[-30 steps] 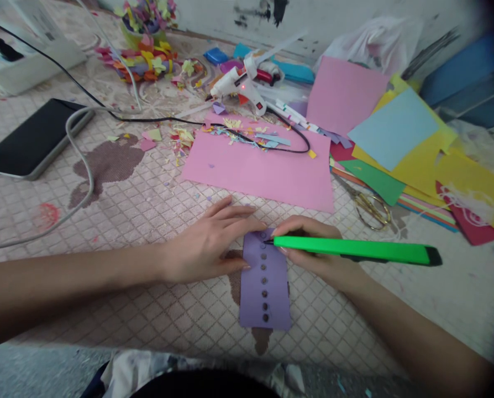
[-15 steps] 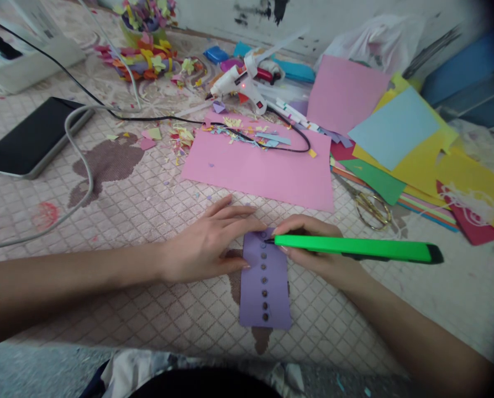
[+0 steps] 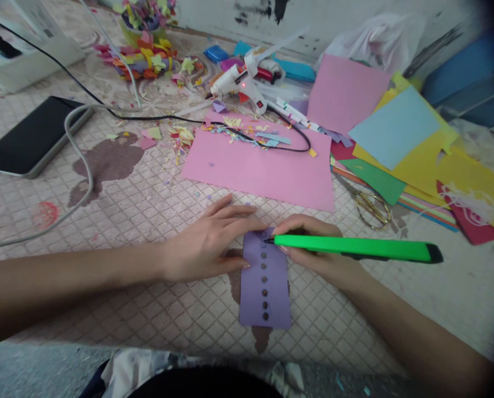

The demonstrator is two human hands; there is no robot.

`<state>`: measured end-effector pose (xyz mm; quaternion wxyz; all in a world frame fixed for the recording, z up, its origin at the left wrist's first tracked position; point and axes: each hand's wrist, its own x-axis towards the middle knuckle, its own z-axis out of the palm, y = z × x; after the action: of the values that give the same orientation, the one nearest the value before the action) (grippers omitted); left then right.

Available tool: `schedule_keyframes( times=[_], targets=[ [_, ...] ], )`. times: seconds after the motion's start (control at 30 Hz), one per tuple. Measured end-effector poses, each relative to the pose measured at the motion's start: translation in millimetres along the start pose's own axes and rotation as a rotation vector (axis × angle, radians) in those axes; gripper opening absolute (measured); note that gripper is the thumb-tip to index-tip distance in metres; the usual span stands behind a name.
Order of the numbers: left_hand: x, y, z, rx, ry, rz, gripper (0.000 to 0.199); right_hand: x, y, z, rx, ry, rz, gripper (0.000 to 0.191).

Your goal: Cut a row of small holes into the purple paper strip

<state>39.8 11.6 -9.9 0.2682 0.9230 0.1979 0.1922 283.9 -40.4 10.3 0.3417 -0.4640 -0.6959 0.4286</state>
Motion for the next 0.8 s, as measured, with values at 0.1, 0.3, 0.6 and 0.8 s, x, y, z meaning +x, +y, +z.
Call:
schedule_keyframes(
  times=[0.1,0.3,0.6,0.8],
  targets=[
    [-0.5,-0.3,0.4,0.004,0.001,0.006,0.056,0.3,-0.1,-0.1,0.003,-0.003,0.001,0.014],
    [-1.2,-0.8,0.4,0.013,0.004,0.015,0.057,0.7,0.6,-0.5,0.003,-0.020,0.003,0.015],
    [0.0,0.3,0.7,0.022,-0.001,0.013,0.057,1.8,-2.5,-1.6,-0.036,-0.057,-0.016,0.013],
    [-1.2,1.2,1.5,0.055,0.023,0.019,0.056,0.0,1.2,-1.1,0.017,-0.005,-0.030,0.014]
  ],
)
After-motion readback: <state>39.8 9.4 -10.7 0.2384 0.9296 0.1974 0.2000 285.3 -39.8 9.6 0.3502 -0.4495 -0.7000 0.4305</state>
